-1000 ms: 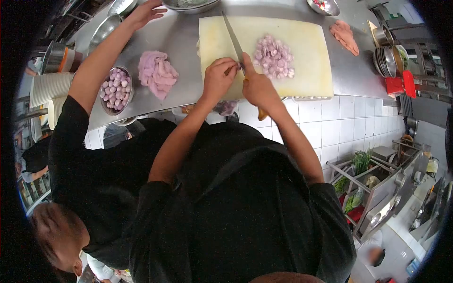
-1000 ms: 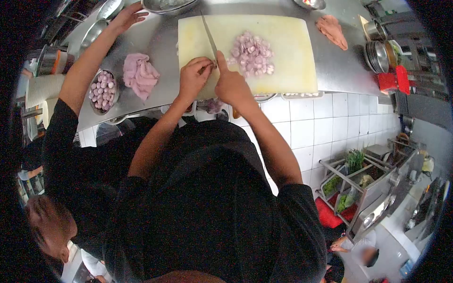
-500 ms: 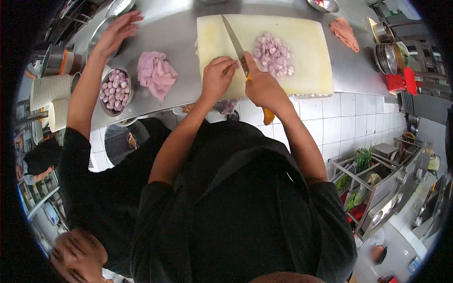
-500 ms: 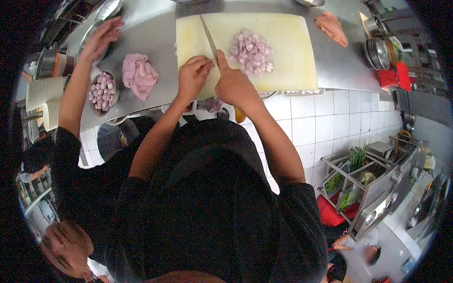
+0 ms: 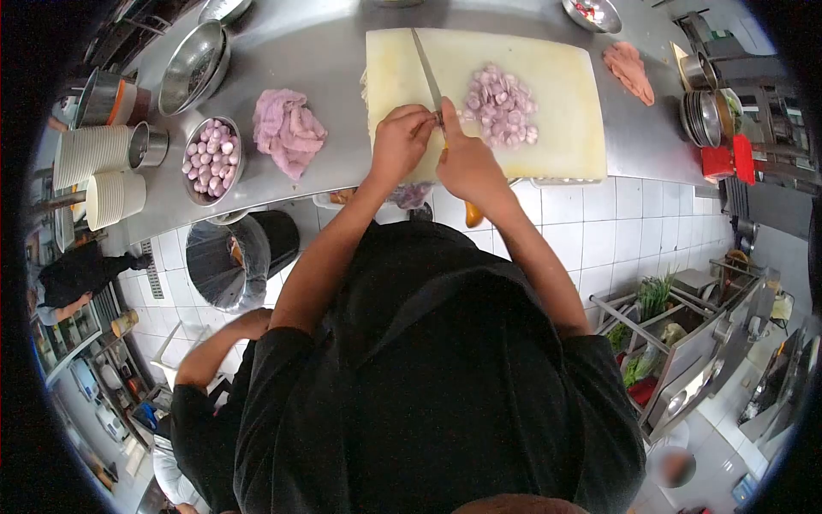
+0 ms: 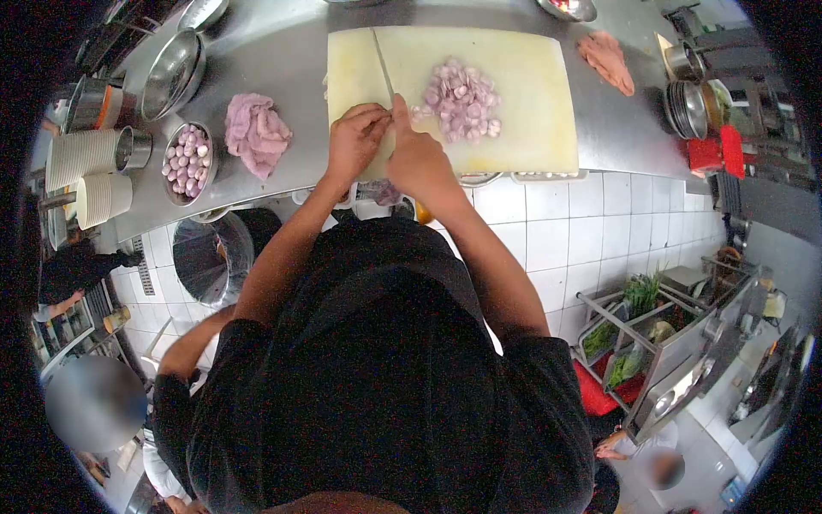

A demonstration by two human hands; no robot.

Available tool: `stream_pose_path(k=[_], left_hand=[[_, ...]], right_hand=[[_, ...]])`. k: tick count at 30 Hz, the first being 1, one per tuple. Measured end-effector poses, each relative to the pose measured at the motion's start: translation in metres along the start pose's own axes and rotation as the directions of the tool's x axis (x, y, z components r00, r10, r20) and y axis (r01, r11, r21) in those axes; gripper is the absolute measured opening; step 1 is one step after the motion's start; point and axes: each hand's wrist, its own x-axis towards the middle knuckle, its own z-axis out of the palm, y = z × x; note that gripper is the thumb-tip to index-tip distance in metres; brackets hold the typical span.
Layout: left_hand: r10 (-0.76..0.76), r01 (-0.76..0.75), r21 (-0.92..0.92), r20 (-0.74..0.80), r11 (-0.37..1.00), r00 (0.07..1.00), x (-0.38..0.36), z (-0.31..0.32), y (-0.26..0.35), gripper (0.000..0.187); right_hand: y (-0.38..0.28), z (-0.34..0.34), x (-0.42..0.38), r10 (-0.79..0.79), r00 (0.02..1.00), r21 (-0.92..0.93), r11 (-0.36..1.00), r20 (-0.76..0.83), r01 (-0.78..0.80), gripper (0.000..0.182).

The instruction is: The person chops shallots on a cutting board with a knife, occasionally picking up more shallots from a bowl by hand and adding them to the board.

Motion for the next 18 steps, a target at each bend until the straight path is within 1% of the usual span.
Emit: stream_pose_path(k=[2, 3, 6, 7, 9, 10, 11, 14, 18], left_hand=[[-0.007, 0.006, -0.017, -0.014, 1.0, 1.0, -0.002, 0.0, -0.001, 0.009], [-0.025, 0.024, 0.04, 0.04, 0.999, 0.999, -0.002, -0.002, -0.005, 0.015], [0.006, -0.007, 0.039, 0.029, 0.999, 1.0, -0.002, 0.0, -0.007, 0.017], [-0.01, 0.006, 0.053, 0.079, 0.999, 0.997, -0.002, -0.003, -0.006, 0.017], [-0.027, 0.026, 0.029, 0.057, 0.999, 0.998, 0.0, -0.002, -0.004, 0.02], [-0.042, 0.041, 0.016, 0.049, 0.999, 0.998, -0.001, -0.001, -0.002, 0.021], [-0.018, 0.018, 0.011, 0.03, 1.0, 0.999, -0.001, 0.001, 0.0, 0.019], [0.077, -0.079, 0.04, 0.053, 0.996, 0.996, 0.0, 0.0, -0.001, 0.019], [0.066, -0.084, 0.085, 0.197, 0.993, 0.978, 0.008, -0.01, 0.0, 0.026]], right_hand=[[0.005, 0.01, 0.004, 0.017, 1.0, 0.015, 1.0, 0.011, -0.017, 0.085], [0.006, 0.012, 0.008, 0.016, 1.0, 0.021, 1.0, 0.014, -0.016, 0.085], [0.009, 0.008, 0.01, 0.025, 0.998, 0.023, 0.999, 0.057, -0.026, 0.086], [0.012, 0.008, 0.014, -0.003, 0.999, 0.026, 1.0, 0.035, 0.002, 0.086], [0.016, 0.015, 0.011, -0.05, 0.999, 0.036, 0.998, 0.003, 0.05, 0.087], [0.015, 0.015, 0.01, -0.046, 0.999, 0.034, 0.998, 0.004, 0.046, 0.087], [0.014, 0.015, 0.01, -0.041, 0.999, 0.033, 0.999, 0.005, 0.041, 0.088], [0.016, 0.013, 0.013, -0.043, 0.999, 0.033, 0.999, 0.002, 0.042, 0.088], [0.024, 0.017, 0.013, -0.072, 0.997, 0.022, 0.997, -0.022, 0.073, 0.088]])
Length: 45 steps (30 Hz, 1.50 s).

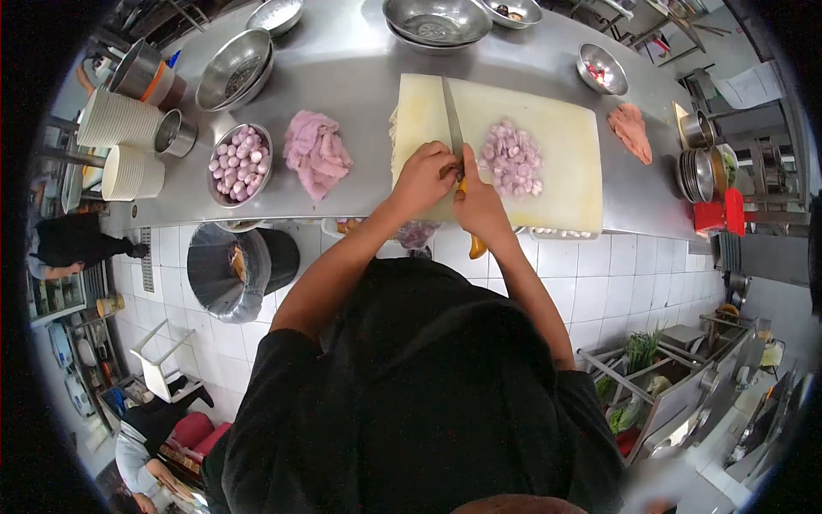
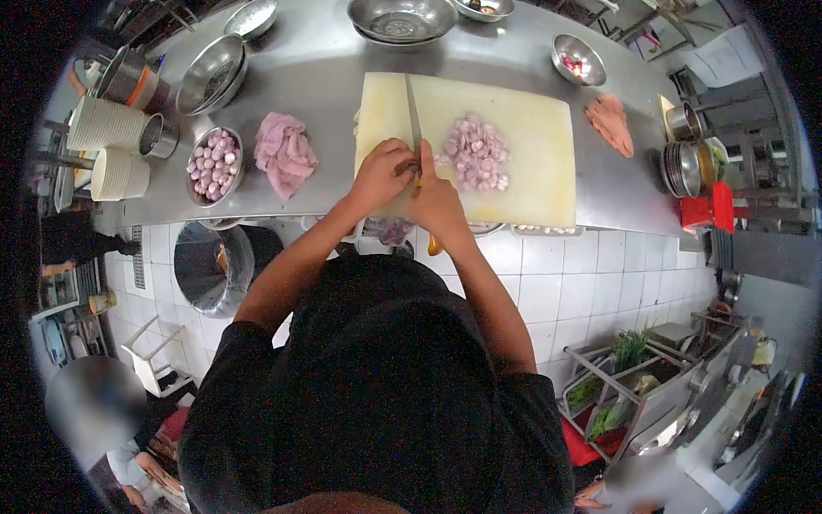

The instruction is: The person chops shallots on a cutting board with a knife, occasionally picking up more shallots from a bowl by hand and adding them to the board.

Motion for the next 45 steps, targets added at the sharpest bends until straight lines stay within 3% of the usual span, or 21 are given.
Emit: stream_pose_path(k=[2, 5, 9, 12, 15, 18, 24, 27, 30, 36, 42, 45], left_hand=[[-0.027, 0.025, 0.023, 0.047, 0.999, 0.999, 0.004, -0.005, 0.0, 0.027], [-0.114, 0.112, -0.094, -0.013, 0.989, 0.993, 0.017, -0.013, -0.006, 0.028], [-0.315, 0.277, -0.175, -0.246, 0.945, 0.917, 0.06, -0.042, -0.031, 0.03], [-0.243, 0.244, -0.008, -0.107, 0.97, 0.964, 0.063, -0.057, -0.034, 0.03], [-0.126, 0.146, -0.201, 0.112, 0.969, 0.986, 0.038, -0.043, -0.016, 0.026], [0.077, -0.065, -0.123, 0.098, 0.99, 0.992, 0.022, -0.016, -0.018, 0.026], [0.123, -0.121, -0.023, 0.159, 0.992, 0.98, 0.015, -0.015, -0.015, 0.019], [0.001, 0.011, -0.059, 0.201, 0.998, 0.98, 0.009, -0.02, -0.007, 0.016], [-0.123, 0.116, 0.117, 0.058, 0.986, 0.991, 0.003, -0.013, 0.0, 0.014], [-0.406, 0.391, -0.11, -0.227, 0.914, 0.885, -0.006, 0.014, 0.023, 0.016], [-0.513, 0.483, -0.194, -0.166, 0.854, 0.842, -0.003, 0.012, 0.025, 0.017], [-0.587, 0.55, -0.282, -0.065, 0.786, 0.807, 0.001, 0.007, 0.023, 0.017]], right_hand=[[-0.001, -0.002, -0.001, 0.021, 0.999, 0.03, 0.999, 0.028, -0.022, 0.088], [-0.008, -0.007, 0.001, 0.079, 0.993, 0.043, 0.996, 0.086, -0.083, 0.09], [-0.005, -0.004, -0.001, 0.064, 0.997, 0.008, 0.998, 0.052, -0.064, 0.091], [-0.002, -0.003, 0.001, 0.052, 0.997, 0.008, 0.999, 0.061, -0.053, 0.091], [-0.005, -0.005, -0.002, 0.052, 0.997, 0.004, 0.999, 0.055, -0.053, 0.091], [-0.003, -0.004, 0.001, 0.044, 0.998, -0.011, 0.999, 0.047, -0.043, 0.09], [-0.006, -0.005, -0.002, 0.016, 0.999, -0.014, 1.0, 0.031, -0.016, 0.09], [-0.004, -0.004, 0.0, 0.03, 0.999, -0.016, 0.999, 0.04, -0.029, 0.09], [-0.003, -0.006, 0.001, 0.038, 0.998, -0.021, 0.999, 0.05, -0.037, 0.089], [-0.009, -0.011, -0.007, 0.069, 0.991, 0.109, 0.991, 0.118, -0.082, 0.088], [-0.002, -0.001, -0.005, 0.031, 0.995, 0.099, 0.994, 0.09, -0.04, 0.087], [-0.003, -0.003, -0.006, 0.037, 0.995, 0.083, 0.995, 0.096, -0.046, 0.087]])
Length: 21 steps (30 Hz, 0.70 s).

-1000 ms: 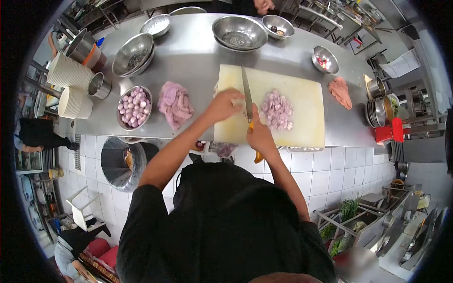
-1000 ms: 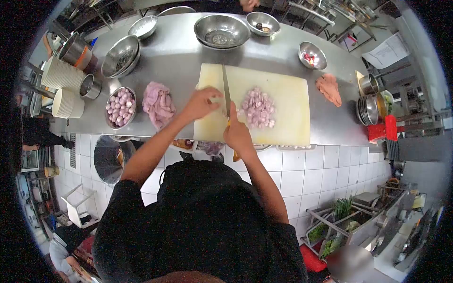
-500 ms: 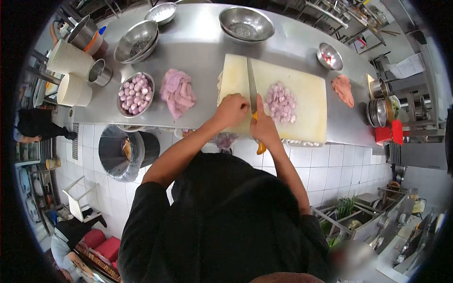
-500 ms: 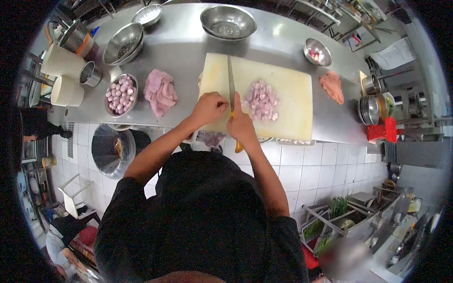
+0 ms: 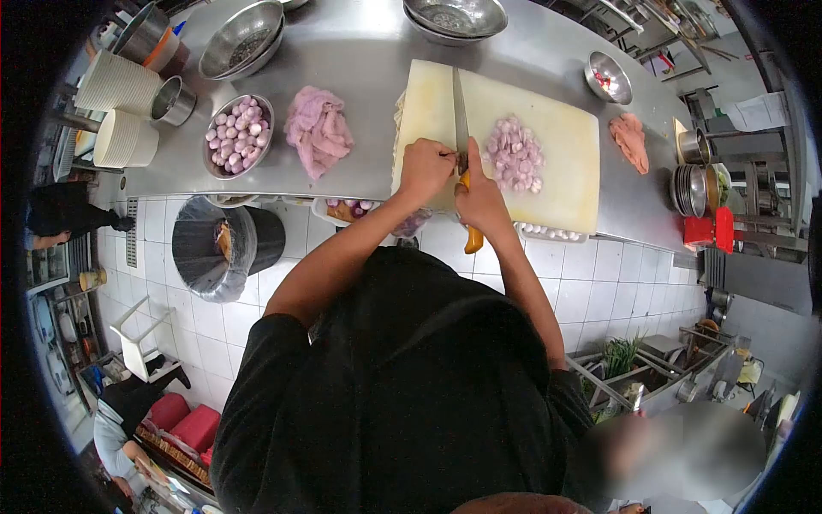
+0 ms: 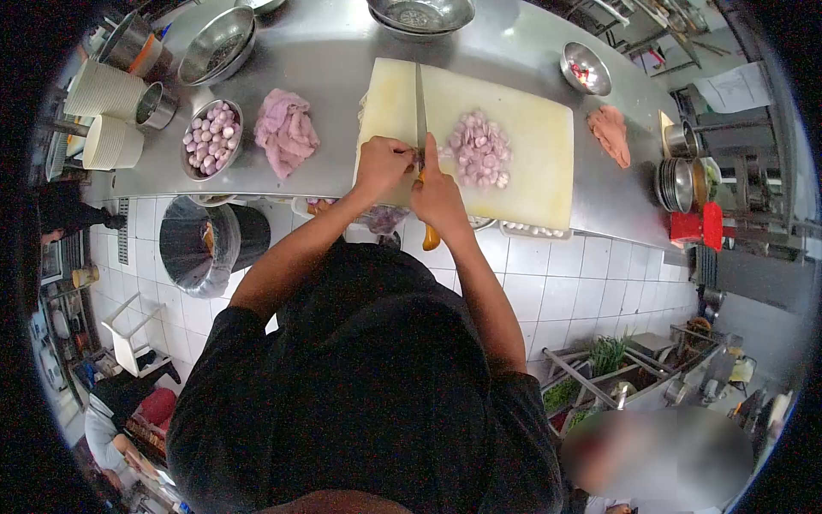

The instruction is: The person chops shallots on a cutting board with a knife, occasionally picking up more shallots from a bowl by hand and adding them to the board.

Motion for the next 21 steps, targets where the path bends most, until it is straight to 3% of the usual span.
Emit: stream_pose_path(k=[8, 11, 14, 17, 20, 21], left_hand=[[-0.054, 0.058, -0.066, 0.061, 0.996, 0.997, 0.006, 0.002, -0.009, 0.017], [-0.039, 0.042, -0.052, 0.069, 0.998, 0.997, 0.006, 0.0, -0.009, 0.018], [-0.004, 0.01, -0.093, 0.062, 0.996, 0.998, 0.006, 0.002, -0.014, 0.018], [-0.032, 0.041, -0.121, 0.073, 0.992, 0.997, 0.004, -0.001, -0.012, 0.016], [-0.07, 0.079, -0.106, 0.092, 0.991, 0.993, 0.003, -0.005, -0.003, 0.016], [-0.076, 0.085, -0.097, 0.098, 0.992, 0.992, 0.003, -0.006, -0.002, 0.016]], right_hand=[[-0.038, -0.04, -0.019, 0.147, 0.98, 0.02, 0.988, 0.131, -0.151, 0.083], [-0.038, -0.031, -0.019, 0.137, 0.985, 0.039, 0.989, 0.105, -0.142, 0.084], [0.008, 0.011, 0.006, -0.123, 0.983, -0.151, 0.983, -0.138, 0.102, 0.081], [-0.023, -0.017, -0.003, 0.107, 0.992, 0.06, 0.992, 0.061, -0.111, 0.082], [-0.043, -0.034, -0.014, 0.196, 0.972, 0.02, 0.98, 0.134, -0.2, 0.084], [-0.034, -0.025, -0.01, 0.124, 0.99, -0.033, 0.992, 0.073, -0.122, 0.084]])
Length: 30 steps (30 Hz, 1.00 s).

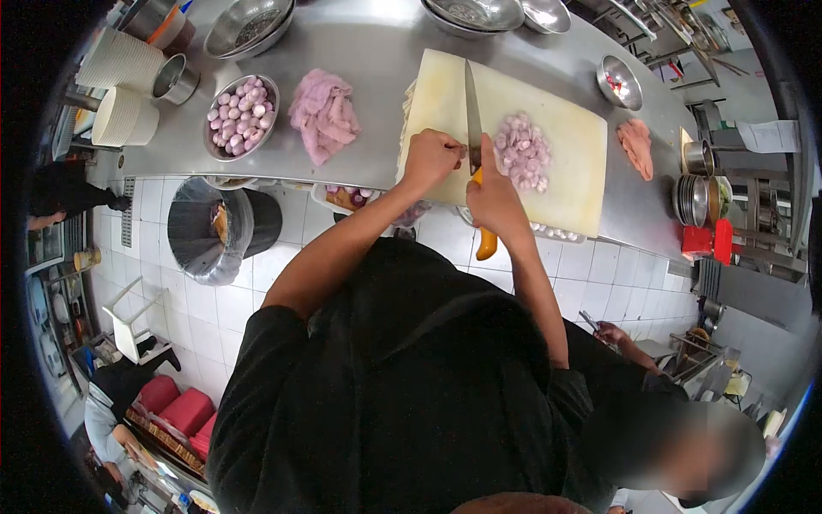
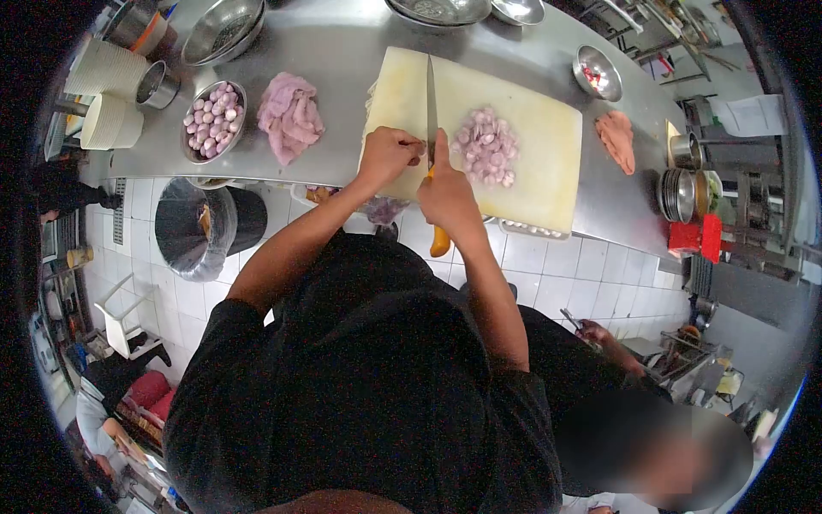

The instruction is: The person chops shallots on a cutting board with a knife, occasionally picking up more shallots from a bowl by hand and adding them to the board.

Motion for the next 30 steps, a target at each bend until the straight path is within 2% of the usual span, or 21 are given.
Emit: stream_pose_path(k=[2, 5, 8, 14, 17, 20, 24, 26, 30], left_hand=[[0.04, -0.039, 0.015, -0.016, 0.999, 0.999, 0.004, 0.002, -0.008, 0.017], [0.058, -0.057, 0.058, -0.02, 0.997, 0.998, 0.006, 0.0, -0.006, 0.017], [0.053, -0.052, 0.047, -0.009, 0.998, 0.999, 0.003, -0.001, -0.002, 0.017], [0.031, -0.031, -0.019, -0.004, 0.999, 1.0, 0.006, 0.003, -0.011, 0.018], [0.03, -0.03, -0.013, 0.0, 0.999, 1.0, 0.007, 0.002, -0.014, 0.017], [0.058, -0.058, -0.003, -0.01, 0.998, 0.998, 0.006, 0.0, -0.009, 0.017], [-0.014, 0.014, 0.008, 0.0, 1.0, 1.0, 0.002, -0.001, -0.001, 0.016], [0.005, -0.005, -0.03, -0.001, 1.0, 1.0, 0.003, 0.0, -0.006, 0.016], [-0.018, 0.018, -0.019, 0.007, 1.0, 1.0, 0.004, 0.0, -0.005, 0.016]], right_hand=[[0.024, 0.026, 0.017, -0.152, 0.981, -0.129, 0.982, -0.118, 0.136, 0.085], [0.025, 0.027, 0.022, -0.148, 0.983, -0.041, 0.989, -0.111, 0.145, 0.085], [-0.004, -0.004, 0.0, 0.051, 0.997, 0.104, 0.993, 0.056, -0.057, 0.082], [-0.027, -0.018, -0.016, 0.078, 0.99, 0.073, 0.994, 0.114, -0.086, 0.085], [0.021, 0.03, 0.017, -0.141, 0.984, -0.069, 0.989, -0.113, 0.134, 0.084], [0.025, 0.036, 0.028, -0.18, 0.969, -0.081, 0.982, -0.17, 0.168, 0.086], [0.005, 0.011, 0.014, -0.029, 1.0, -0.015, 0.999, -0.008, 0.028, 0.086], [-0.012, -0.004, -0.005, 0.041, 0.998, 0.058, 0.997, 0.054, -0.044, 0.084], [-0.021, -0.009, -0.011, 0.064, 0.995, 0.058, 0.996, 0.074, -0.069, 0.082]])
